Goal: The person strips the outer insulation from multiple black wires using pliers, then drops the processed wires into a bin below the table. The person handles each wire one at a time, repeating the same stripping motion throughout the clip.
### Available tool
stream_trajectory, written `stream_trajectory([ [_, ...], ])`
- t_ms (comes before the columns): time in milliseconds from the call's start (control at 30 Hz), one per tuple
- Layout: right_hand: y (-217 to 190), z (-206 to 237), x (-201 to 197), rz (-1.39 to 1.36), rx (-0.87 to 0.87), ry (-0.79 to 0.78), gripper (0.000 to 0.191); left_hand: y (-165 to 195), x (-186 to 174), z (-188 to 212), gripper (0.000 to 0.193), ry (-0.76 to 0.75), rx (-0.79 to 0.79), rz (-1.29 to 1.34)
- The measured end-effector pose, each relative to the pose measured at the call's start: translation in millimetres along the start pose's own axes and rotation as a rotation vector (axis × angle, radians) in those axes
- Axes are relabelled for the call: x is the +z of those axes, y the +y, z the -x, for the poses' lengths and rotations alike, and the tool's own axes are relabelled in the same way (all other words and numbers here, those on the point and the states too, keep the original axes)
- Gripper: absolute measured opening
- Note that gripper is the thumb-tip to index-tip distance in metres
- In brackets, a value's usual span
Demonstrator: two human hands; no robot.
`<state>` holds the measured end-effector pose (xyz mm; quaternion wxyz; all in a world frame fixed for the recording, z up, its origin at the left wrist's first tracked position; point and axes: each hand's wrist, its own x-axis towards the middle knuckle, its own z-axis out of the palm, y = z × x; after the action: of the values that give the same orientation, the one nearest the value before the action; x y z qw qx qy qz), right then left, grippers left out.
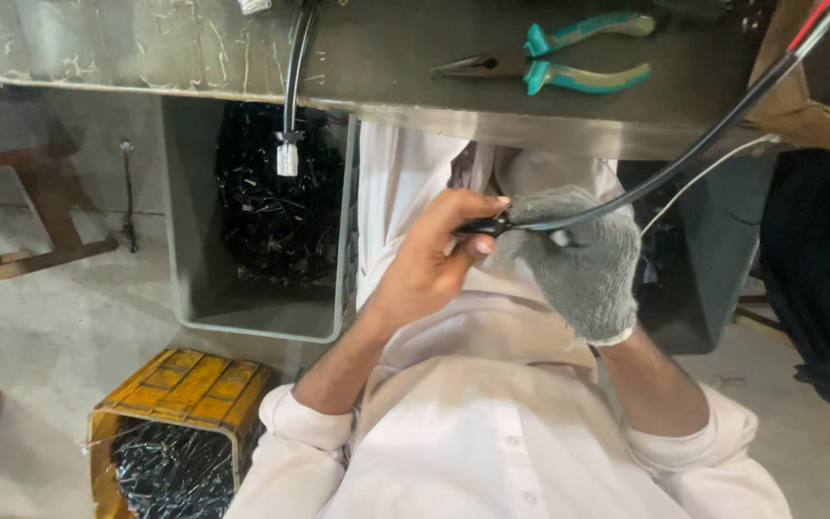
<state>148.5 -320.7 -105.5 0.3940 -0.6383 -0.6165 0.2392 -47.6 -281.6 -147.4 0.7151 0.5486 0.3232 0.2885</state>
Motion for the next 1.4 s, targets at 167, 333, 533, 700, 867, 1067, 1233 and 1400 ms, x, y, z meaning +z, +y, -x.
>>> stream_trajectory([
  [167,20,2,2,-0.074,0.204,-0.16,0.017,10,-1,-6,0.036,-0.085,-0.081,0.016],
  [333,22,11,3,-0.3,0.396,-0.244,0.019,-1,-8,-6,0.036,-0.106,-0.165,0.004],
  [533,15,22,7,-0.143,0.358,-0.145,0.025,-21,-4,-5,0.033,-0.054,-0.122,0.123],
  [700,17,24,12,-0.053,0.236,-0.15,0.025,-16,-3,-2,0.031,-0.101,-0.126,0.047],
  [867,43,19,17,-0.146,0.476,-0.19,0.047,-13,-5,-3,0.038,-0.123,-0.097,0.142],
  [1067,58,20,22,0.077,0.482,-0.253,0.04,-11,10,-1,0.03,-0.001,0.053,-0.167],
  [1233,35,-6,12,-0.339,0.666,-0.348,0.025,-2,8,-7,0.045,0.074,0.261,-0.859],
  [1400,2,-41,-13,0.04,0.412,-0.312,0.023,12,-22,-23,0.034,0.095,0.387,-0.561],
])
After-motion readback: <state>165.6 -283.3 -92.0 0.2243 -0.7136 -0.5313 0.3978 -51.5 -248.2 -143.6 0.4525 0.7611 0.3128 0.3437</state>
